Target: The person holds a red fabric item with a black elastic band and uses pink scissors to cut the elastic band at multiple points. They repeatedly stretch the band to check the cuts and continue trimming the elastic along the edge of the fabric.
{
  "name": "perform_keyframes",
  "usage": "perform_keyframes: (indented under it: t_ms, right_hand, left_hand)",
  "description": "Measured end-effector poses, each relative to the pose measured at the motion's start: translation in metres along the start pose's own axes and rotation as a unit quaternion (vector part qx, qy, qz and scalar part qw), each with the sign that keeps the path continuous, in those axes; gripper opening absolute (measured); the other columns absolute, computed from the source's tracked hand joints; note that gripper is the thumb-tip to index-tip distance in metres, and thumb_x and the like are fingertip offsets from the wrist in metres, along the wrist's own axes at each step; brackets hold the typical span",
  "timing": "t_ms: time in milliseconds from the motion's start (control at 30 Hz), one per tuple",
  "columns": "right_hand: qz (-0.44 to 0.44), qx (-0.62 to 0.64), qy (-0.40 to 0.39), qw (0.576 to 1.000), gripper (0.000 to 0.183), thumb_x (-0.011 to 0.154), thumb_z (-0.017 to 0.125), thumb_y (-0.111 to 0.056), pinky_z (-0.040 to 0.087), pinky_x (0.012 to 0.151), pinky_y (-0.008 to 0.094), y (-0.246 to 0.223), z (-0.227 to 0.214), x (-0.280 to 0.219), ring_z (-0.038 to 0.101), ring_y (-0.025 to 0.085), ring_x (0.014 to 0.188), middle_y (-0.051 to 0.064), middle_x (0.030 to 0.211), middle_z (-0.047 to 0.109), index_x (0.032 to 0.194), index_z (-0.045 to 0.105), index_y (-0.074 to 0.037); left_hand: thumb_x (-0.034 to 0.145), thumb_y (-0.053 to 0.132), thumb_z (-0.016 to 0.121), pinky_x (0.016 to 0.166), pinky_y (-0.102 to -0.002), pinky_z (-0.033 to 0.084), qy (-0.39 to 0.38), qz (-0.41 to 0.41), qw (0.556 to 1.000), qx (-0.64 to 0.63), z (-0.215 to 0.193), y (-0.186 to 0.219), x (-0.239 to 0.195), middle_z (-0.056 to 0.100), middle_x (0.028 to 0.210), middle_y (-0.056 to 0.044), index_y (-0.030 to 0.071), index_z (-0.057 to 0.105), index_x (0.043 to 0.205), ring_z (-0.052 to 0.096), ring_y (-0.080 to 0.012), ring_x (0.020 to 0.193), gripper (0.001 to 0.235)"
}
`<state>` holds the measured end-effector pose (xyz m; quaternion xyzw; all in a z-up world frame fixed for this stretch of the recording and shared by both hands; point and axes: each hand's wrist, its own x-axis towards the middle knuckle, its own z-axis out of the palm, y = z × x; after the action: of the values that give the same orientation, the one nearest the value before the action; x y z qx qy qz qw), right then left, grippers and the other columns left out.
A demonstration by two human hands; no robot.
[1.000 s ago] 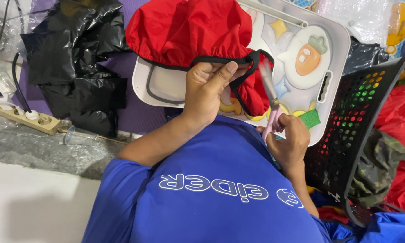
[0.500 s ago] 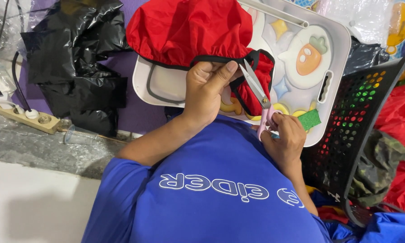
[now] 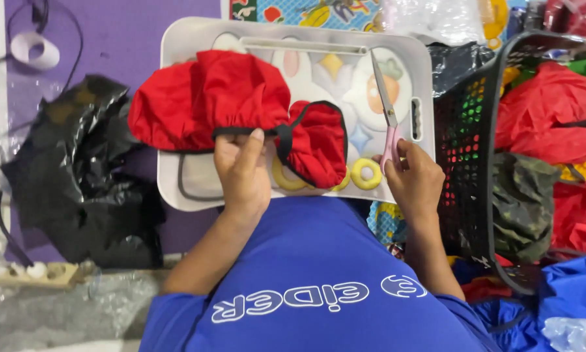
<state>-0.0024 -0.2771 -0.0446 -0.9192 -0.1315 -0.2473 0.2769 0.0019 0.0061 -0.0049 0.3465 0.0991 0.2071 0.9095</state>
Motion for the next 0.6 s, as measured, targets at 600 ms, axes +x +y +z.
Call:
perform_keyframes:
  t_ms: [600]
  right_hand:
    - [0.174, -0.300, -0.190, 0.919, 0.060, 0.113, 0.052, -0.058, 0.044, 0.049, 0.059, 0.047, 0.044, 0.002, 0.066, 0.050, 0.071, 0.014, 0.071, 0.067, 0.075, 0.058, -0.011]
  left_hand:
    - [0.090, -0.003, 0.074, 0.098, -0.031, 0.057, -0.182, 0.022, 0.979, 0.090, 0.063, -0.007, 0.073, 0.064, 0.111, -0.011, 0.007, 0.048, 0.121, 0.066, -0.0183, 0.102, 0.042]
